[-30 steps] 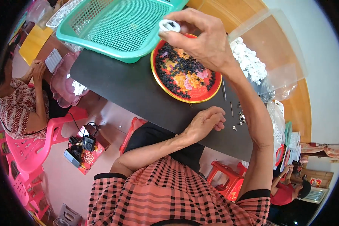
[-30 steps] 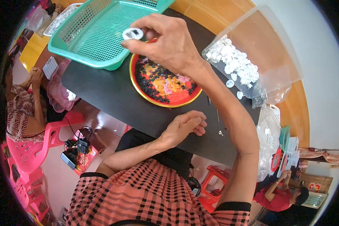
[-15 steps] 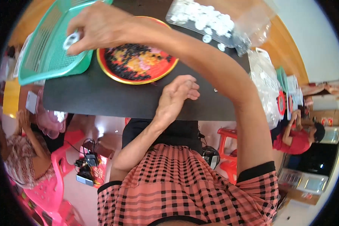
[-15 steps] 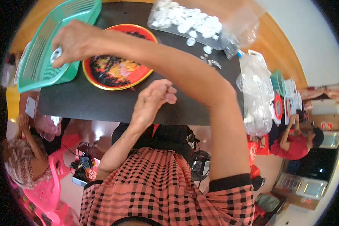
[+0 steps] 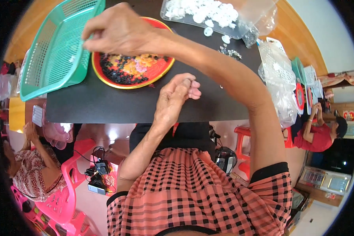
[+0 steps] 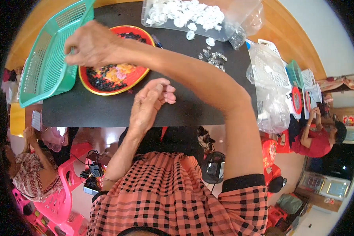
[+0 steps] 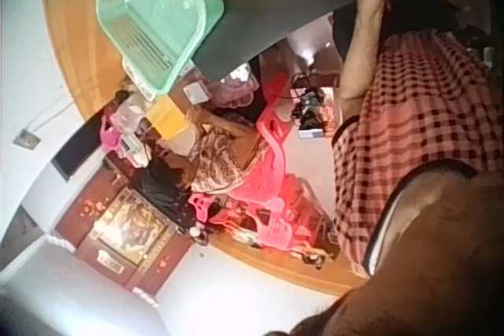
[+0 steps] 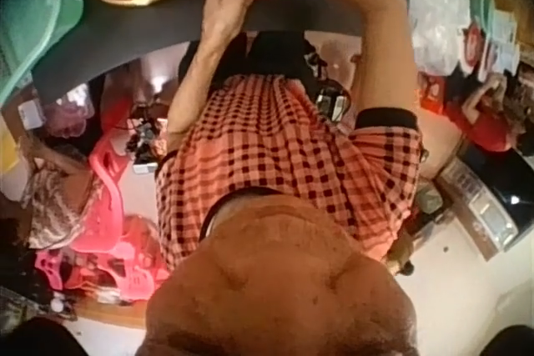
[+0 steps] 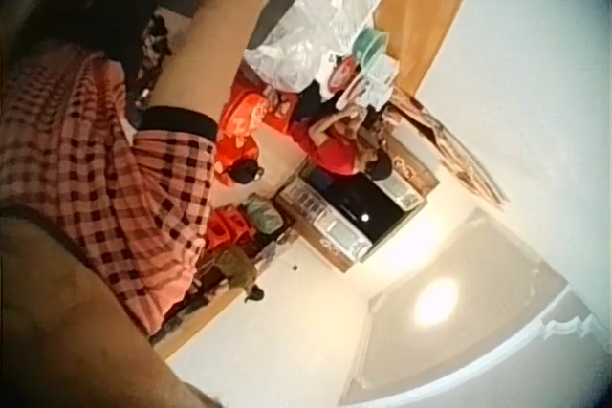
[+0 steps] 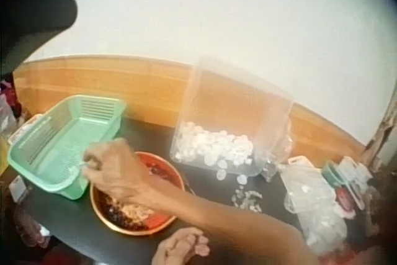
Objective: The person assembles small components by picking up metal pieces and inserting them into white plastic bases by hand.
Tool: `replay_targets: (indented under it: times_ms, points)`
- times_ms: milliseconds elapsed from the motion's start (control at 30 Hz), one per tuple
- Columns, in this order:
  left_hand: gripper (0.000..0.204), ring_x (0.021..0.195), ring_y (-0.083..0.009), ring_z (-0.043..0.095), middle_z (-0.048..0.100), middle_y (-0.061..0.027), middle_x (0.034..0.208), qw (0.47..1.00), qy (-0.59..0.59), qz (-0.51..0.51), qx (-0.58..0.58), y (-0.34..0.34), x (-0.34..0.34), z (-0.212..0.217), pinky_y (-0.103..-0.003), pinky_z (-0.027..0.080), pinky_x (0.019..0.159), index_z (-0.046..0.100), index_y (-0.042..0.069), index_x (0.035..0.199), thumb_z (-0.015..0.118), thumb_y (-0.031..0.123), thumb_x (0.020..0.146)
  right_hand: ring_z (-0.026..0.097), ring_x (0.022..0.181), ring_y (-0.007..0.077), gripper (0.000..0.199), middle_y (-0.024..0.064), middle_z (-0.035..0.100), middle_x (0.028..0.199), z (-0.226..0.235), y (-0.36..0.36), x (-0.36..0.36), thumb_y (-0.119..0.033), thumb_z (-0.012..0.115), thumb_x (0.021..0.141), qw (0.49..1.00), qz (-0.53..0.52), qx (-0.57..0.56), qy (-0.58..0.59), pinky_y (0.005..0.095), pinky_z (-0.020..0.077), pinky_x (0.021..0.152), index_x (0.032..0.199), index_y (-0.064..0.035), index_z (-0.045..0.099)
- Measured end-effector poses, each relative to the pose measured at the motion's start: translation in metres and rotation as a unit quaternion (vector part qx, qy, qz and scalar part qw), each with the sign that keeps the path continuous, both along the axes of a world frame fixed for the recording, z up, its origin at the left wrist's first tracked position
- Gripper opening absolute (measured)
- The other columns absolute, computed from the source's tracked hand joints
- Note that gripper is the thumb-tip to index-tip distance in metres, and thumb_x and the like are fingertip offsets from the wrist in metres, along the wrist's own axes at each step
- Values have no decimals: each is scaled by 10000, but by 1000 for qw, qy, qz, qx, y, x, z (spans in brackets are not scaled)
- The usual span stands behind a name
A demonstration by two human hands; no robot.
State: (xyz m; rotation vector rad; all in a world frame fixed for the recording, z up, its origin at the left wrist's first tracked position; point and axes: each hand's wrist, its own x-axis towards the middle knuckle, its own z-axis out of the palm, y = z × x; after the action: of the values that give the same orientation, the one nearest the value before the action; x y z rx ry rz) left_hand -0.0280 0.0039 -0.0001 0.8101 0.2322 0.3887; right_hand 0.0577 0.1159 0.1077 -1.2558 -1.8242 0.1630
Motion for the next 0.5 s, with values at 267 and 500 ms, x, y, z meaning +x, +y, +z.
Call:
replay_targets:
  times_ms: [267,500]
  points:
    - [249,813,-159,604,616,-126,970,1000,-12,6,18,3,-1,1,-312,498,771,561,-26,1085,430,151,968,601,620,145,183,90,644,700,-35,-168,142,-196,627,792,947,-294,-99,-89,278,490,608,891,-51,680]
    - [265,811,-166,597,616,-131,967,999,6,-3,51,1,1,4,-333,486,783,562,-25,1068,416,172,970,519,590,127,130,62,591,744,-73,-266,178,-104,630,802,895,-402,-123,-152,263,443,577,916,-44,653]
